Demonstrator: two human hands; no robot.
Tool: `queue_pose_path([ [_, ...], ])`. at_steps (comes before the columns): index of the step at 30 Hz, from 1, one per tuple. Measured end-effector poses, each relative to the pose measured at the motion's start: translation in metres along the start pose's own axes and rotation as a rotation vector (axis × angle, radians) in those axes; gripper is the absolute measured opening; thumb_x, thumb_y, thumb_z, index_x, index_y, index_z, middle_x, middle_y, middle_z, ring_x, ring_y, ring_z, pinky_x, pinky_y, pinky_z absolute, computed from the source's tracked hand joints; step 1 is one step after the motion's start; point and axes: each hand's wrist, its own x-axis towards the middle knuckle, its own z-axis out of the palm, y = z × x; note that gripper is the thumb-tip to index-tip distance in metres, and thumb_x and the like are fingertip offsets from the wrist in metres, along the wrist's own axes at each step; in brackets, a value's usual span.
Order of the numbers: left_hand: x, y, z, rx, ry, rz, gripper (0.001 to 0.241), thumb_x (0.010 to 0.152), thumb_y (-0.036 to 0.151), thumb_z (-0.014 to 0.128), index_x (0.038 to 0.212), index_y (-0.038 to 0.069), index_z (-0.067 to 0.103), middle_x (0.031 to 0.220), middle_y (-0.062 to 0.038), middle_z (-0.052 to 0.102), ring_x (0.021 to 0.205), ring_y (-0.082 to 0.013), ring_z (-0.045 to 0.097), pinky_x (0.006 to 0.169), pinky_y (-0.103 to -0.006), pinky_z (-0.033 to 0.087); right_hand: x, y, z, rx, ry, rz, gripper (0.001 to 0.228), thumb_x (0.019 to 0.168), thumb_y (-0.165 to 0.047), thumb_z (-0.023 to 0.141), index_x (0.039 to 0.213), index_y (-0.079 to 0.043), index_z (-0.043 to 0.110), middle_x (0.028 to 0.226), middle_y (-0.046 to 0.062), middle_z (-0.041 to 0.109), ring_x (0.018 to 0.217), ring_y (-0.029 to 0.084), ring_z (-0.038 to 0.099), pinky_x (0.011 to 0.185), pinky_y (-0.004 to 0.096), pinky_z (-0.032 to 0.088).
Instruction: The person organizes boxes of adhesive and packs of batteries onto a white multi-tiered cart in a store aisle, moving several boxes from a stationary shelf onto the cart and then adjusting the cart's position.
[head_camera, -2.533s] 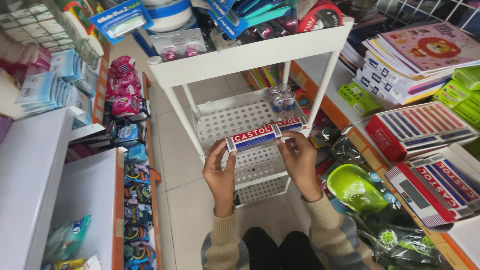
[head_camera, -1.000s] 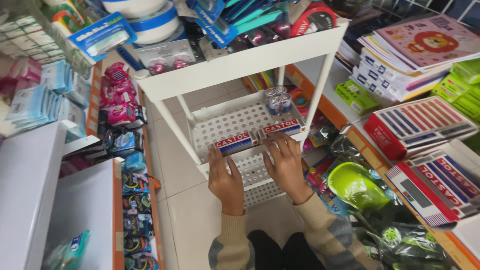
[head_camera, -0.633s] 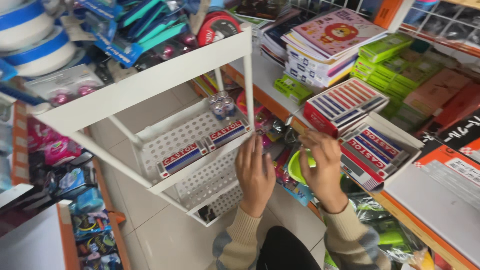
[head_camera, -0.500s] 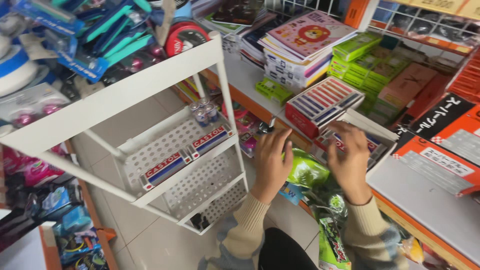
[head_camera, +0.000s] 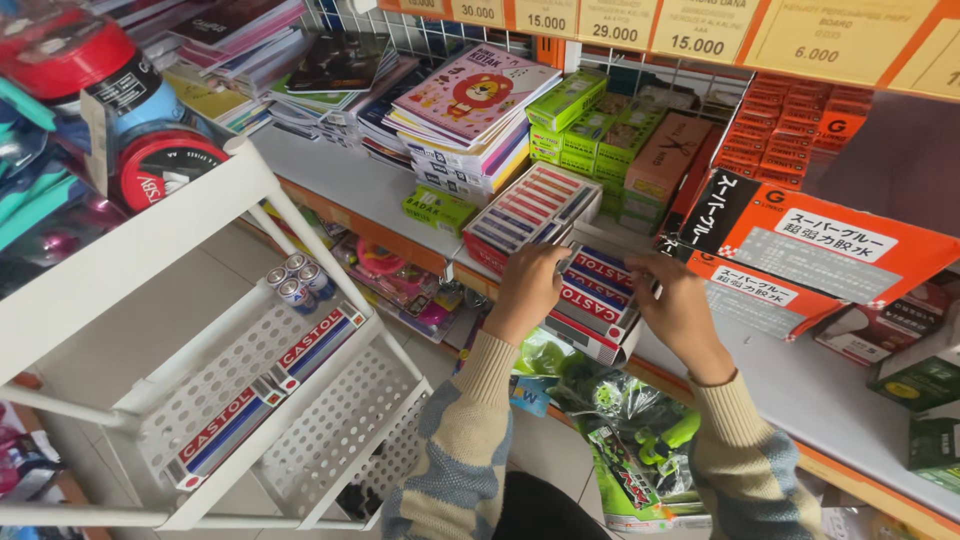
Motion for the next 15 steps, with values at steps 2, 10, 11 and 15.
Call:
queue_pose_path([
  [2,0.001,0.012,-0.010,-0.005,-0.032,-0.006,0.038,0.074,0.004,0.066,0.111,0.014,0.065,0.095,-0.009,0.069,0.089,-0.0312,0.065,0.077,-0.0444,0.051,-0.001,-0.002,-0.002,-0.002,-0.054,0.025,0.022,0.079,-0.001,0.065,0.097,-0.012,0.073,0.084,0.010,0.070,0.083,0.032,0.067,0.075,0.040,0.053],
  [10,-0.005,0.013,-0.018,0.023,-0.150,-0.015,0.032,0.076,0.005,0.064,0.107,0.011,0.068,0.095,-0.010,0.069,0.089,-0.0298,0.064,0.077,-0.0428,0.050,0.004,-0.031,-0.011,-0.032,-0.275,0.090,0.020,0.080,-0.007,0.067,0.099,-0.006,0.072,0.087,0.017,0.071,0.083,0.037,0.068,0.073,0.045,0.055],
  [11,-0.005,0.014,-0.019,0.068,-0.159,-0.016,0.029,0.076,0.007,0.064,0.104,0.009,0.068,0.095,-0.011,0.069,0.089,-0.0302,0.064,0.077,-0.0436,0.049,0.006,-0.032,-0.011,-0.085,-0.337,0.081,0.020,0.081,-0.009,0.067,0.100,-0.007,0.073,0.086,0.015,0.072,0.083,0.035,0.069,0.073,0.043,0.056],
  [15,-0.008,0.024,-0.026,0.217,-0.191,-0.032,0.024,0.080,0.012,0.063,0.102,0.004,0.068,0.096,-0.014,0.067,0.093,-0.0300,0.061,0.079,-0.0431,0.048,0.009,-0.035,-0.009,-0.214,-0.495,0.073,0.021,0.083,-0.021,0.066,0.099,-0.011,0.074,0.088,0.012,0.073,0.082,0.032,0.071,0.074,0.043,0.057],
])
